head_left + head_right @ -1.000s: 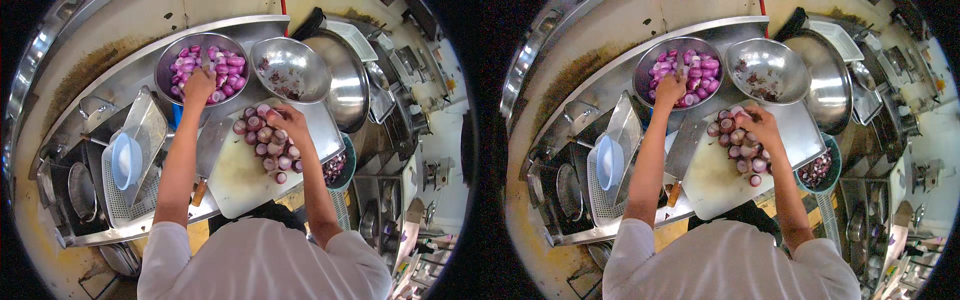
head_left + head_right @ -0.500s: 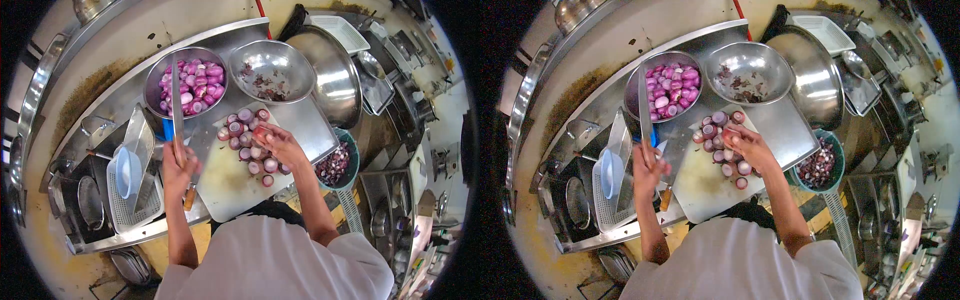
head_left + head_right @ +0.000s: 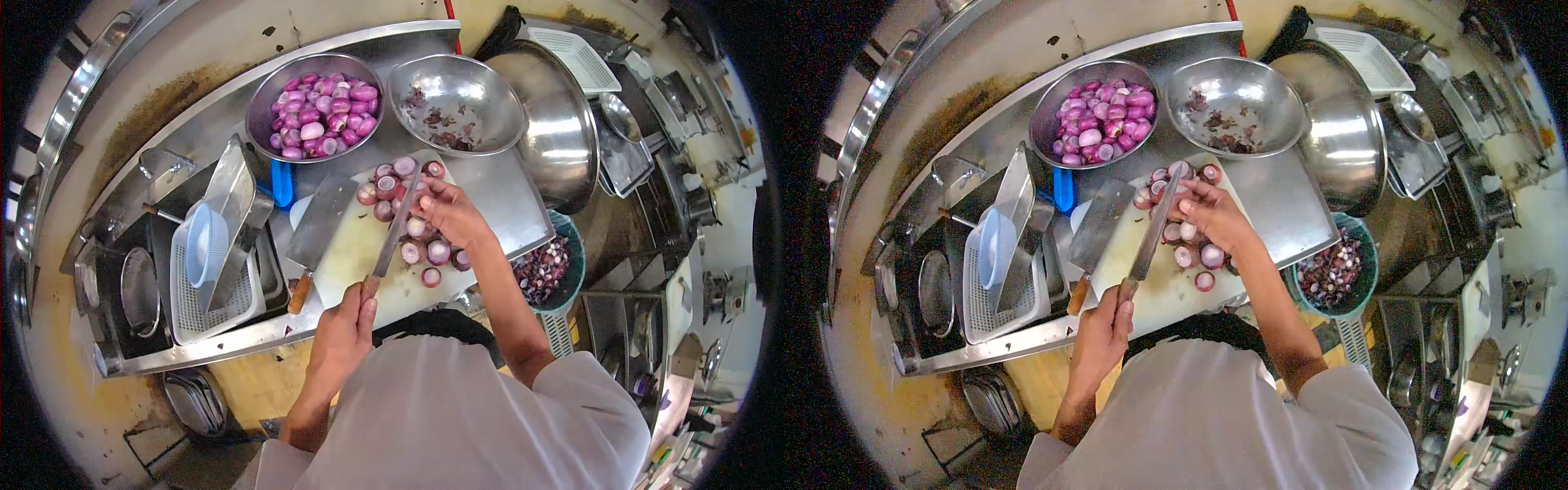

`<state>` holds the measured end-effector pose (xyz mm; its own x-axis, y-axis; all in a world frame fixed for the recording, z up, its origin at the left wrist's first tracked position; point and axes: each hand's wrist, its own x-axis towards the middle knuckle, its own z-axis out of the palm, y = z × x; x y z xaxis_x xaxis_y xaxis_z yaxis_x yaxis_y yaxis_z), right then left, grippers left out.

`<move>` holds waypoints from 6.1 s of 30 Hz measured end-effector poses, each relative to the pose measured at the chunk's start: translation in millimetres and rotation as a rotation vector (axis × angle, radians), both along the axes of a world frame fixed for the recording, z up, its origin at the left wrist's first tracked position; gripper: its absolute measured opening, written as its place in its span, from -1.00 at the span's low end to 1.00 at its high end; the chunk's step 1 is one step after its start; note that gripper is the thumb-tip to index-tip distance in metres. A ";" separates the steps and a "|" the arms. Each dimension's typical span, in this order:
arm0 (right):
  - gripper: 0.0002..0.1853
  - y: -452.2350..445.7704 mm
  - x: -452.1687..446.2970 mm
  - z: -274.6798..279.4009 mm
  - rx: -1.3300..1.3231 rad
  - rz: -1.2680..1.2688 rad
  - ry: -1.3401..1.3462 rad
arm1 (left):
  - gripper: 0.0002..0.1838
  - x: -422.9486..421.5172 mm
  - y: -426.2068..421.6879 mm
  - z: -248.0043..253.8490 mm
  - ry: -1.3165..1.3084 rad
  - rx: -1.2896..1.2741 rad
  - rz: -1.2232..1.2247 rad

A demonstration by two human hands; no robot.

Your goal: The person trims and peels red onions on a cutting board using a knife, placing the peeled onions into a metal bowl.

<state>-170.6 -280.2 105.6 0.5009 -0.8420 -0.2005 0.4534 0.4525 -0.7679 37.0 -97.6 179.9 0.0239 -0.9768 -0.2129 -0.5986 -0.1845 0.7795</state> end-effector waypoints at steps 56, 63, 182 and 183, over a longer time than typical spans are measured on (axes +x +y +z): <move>-0.41 53.3 24.5 -37.4 0.185 0.191 -0.108 | -0.77 -1.9 -69.9 -88.8 0.280 -0.219 0.274; -0.42 52.0 30.8 -56.5 0.036 0.200 0.149 | -0.88 -4.3 -65.4 -101.9 0.202 -0.316 0.352; -0.58 -3.6 62.8 -31.2 0.181 0.178 -0.053 | -0.73 43.2 -9.2 -87.8 0.414 -0.034 0.455; -0.55 2.4 65.2 -36.7 0.195 0.137 -0.048 | -0.73 36.9 -13.5 -75.1 0.402 -0.022 0.396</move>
<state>-105.4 -277.7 68.8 0.6209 -0.7129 -0.3261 0.4109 0.6502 -0.6390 73.9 -111.2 104.8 0.3102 -0.9142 -0.2608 -0.1420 -0.3158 0.9381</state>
